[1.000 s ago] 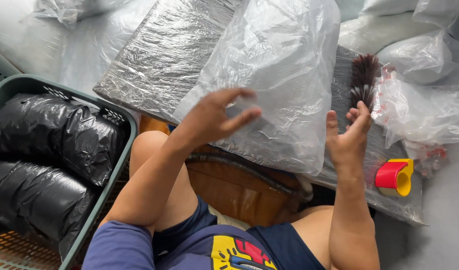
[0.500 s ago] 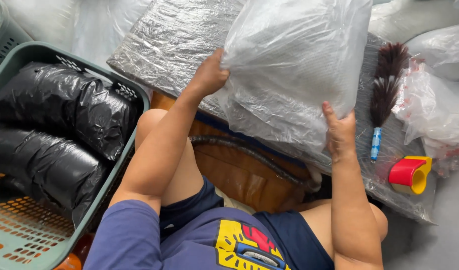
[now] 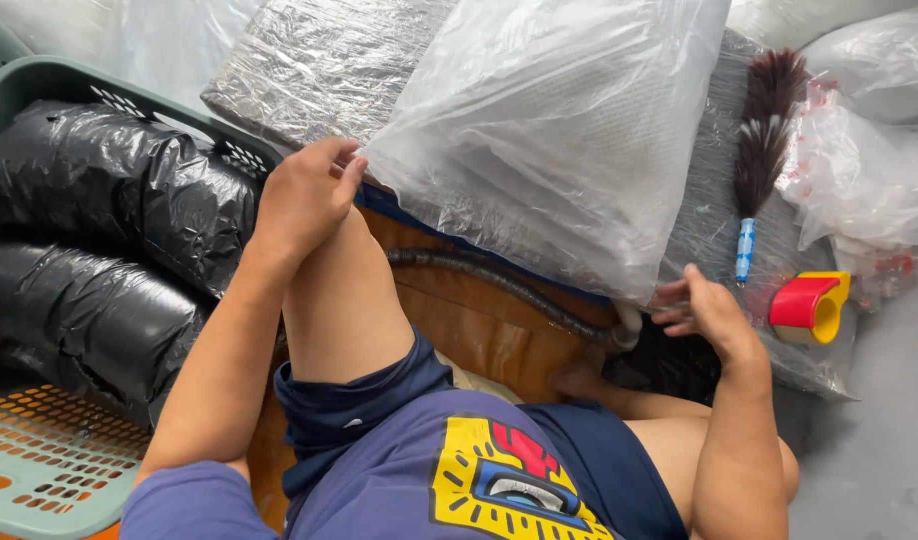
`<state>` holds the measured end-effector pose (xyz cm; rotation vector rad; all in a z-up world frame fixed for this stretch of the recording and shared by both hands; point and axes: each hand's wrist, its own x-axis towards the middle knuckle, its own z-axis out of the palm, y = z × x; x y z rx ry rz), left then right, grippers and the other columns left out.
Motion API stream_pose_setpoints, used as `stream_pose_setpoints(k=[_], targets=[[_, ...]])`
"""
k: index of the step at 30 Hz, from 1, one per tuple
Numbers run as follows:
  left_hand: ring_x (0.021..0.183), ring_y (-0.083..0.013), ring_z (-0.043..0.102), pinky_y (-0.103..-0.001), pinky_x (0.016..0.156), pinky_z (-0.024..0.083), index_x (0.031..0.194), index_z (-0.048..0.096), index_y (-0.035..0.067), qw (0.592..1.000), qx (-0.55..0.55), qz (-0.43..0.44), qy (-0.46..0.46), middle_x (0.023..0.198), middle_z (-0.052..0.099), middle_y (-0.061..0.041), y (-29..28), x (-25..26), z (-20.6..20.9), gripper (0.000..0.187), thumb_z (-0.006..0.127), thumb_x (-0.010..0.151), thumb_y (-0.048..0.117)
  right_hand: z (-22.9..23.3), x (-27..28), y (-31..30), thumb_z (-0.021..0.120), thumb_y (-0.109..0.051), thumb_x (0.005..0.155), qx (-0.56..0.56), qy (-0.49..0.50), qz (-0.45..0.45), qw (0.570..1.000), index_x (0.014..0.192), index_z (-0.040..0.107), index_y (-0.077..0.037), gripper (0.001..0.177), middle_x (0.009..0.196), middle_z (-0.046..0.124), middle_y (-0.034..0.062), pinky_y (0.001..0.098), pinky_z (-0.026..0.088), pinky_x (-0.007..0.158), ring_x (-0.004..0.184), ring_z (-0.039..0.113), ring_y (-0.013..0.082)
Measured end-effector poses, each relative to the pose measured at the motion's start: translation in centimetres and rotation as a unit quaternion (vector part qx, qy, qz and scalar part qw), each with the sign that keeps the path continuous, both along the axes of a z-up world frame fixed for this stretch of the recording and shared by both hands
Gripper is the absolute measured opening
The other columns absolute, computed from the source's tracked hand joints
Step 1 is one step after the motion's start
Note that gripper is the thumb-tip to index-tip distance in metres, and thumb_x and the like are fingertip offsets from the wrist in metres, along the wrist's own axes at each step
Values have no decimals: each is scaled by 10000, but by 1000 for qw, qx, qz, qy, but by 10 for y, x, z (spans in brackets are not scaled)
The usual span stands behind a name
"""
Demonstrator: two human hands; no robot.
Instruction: A person cleans a work surface and then wraps a large white pillow in a plastic sleeve, compressing it and twisting the end to prepare it for sealing.
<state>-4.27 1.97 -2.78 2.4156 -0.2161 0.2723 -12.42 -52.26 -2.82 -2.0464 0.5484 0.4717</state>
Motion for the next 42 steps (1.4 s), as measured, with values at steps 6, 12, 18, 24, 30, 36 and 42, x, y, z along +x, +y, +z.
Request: stream_pose_setpoints(k=[6,12,18,24,30,36,42], targets=[[850,-295,729,-372,766,589,1097,753,103,981,-7,65,-183,905,720,-103,-2,-30,-20,179,649,1045,239,-76,-28,-33,480,-578,955,-298,176,198,917,1380,614,70,787,1371,623,350,572,424,1139,1343,548,471],[707,-227,710,-307,666,575,941,749,145,973,69,28,-218,751,679,-30,-13,-30,-20,208,649,1068,276,-117,-35,-2,549,-740,879,-291,89,161,939,1520,427,77,1046,1487,503,329,507,391,1183,1398,487,422],[804,-230,732,-311,702,582,982,736,168,987,-58,-67,-134,838,706,-44,-76,-51,12,151,676,1034,297,-109,-29,24,640,-736,845,-263,1,201,944,1416,574,34,961,1339,638,302,525,470,1113,1291,582,448],[1155,-434,677,-488,916,620,1386,374,-146,754,-502,-105,410,1300,529,-389,-187,-47,9,840,662,923,494,-124,-42,53,481,-830,856,-197,102,304,926,1432,566,-51,972,1316,667,266,534,480,1084,1288,591,426],[988,-307,706,-397,745,626,1267,482,-48,747,-574,-51,332,1116,613,-228,-263,5,-17,570,670,927,368,-55,-62,81,722,-408,829,-96,75,350,929,1345,547,-79,636,1167,711,200,464,516,902,1060,668,361],[926,-219,762,-306,726,639,1243,567,90,730,-567,-351,150,1105,726,-115,-282,17,46,261,598,1051,263,23,-51,115,621,-331,867,1,-80,197,977,1537,250,-226,773,1225,638,52,324,459,893,843,652,196],[919,-214,586,-333,676,483,1498,440,190,878,-202,-427,-80,1293,617,-79,-259,13,45,520,457,1025,-24,22,-25,108,536,-491,1011,-83,-206,102,970,1590,258,-160,722,727,665,64,317,503,754,763,682,213]])
